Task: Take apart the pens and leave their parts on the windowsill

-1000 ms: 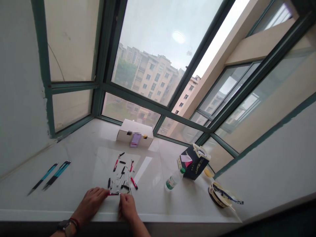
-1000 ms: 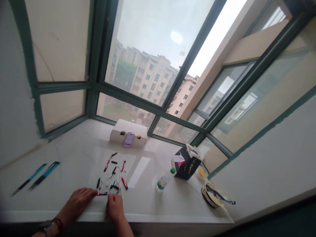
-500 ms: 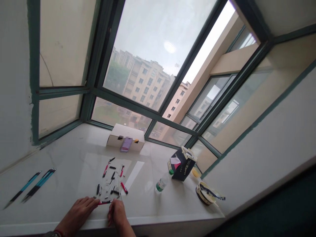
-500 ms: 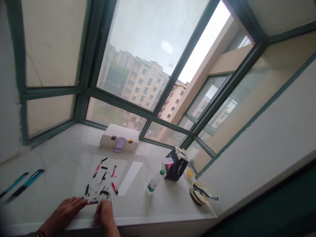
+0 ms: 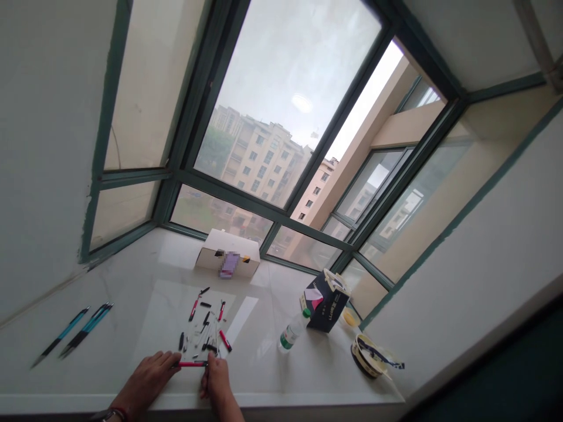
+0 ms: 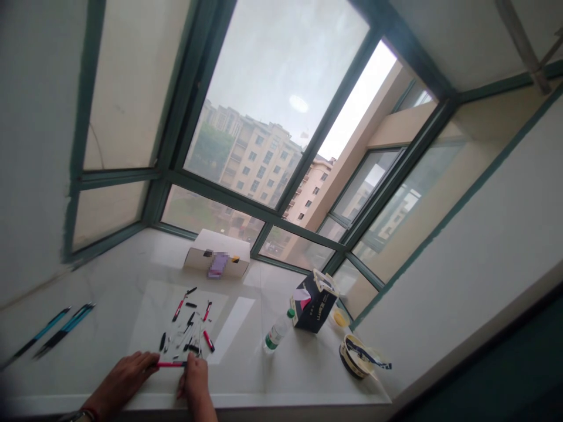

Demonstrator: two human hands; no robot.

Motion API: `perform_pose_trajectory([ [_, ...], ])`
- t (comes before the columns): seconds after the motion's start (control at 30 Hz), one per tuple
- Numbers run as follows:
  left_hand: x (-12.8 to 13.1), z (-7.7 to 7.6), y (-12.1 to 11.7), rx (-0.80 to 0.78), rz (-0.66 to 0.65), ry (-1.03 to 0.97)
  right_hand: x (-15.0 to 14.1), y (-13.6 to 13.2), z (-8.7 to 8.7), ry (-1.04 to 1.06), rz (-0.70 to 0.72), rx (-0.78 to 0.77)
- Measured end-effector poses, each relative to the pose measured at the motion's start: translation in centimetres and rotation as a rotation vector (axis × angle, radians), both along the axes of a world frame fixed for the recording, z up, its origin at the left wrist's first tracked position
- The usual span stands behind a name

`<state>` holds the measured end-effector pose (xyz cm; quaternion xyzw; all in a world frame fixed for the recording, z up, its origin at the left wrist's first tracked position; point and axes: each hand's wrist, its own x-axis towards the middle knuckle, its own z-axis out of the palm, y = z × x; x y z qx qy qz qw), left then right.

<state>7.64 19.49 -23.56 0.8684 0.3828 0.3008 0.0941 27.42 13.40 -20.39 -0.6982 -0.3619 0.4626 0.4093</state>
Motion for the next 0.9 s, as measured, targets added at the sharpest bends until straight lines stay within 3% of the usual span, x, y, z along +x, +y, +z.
perform_pose_trajectory([
  [0.37,0.2,1.2,-0.5,-0.192,0.0,0.037,0.2,0.1,-0.5,-0.022,-0.036,0.021],
  [0.63,-0.1,-0.3,0.0,-0.304,0.028,-0.093,0.7,0.0,-0.8,0.061,-0.069,0.042],
  [0.9,-0.1,0.6,0.0,-0.347,0.013,-0.079,0.8,0.0,-1.2,0.114,-0.078,0.094],
])
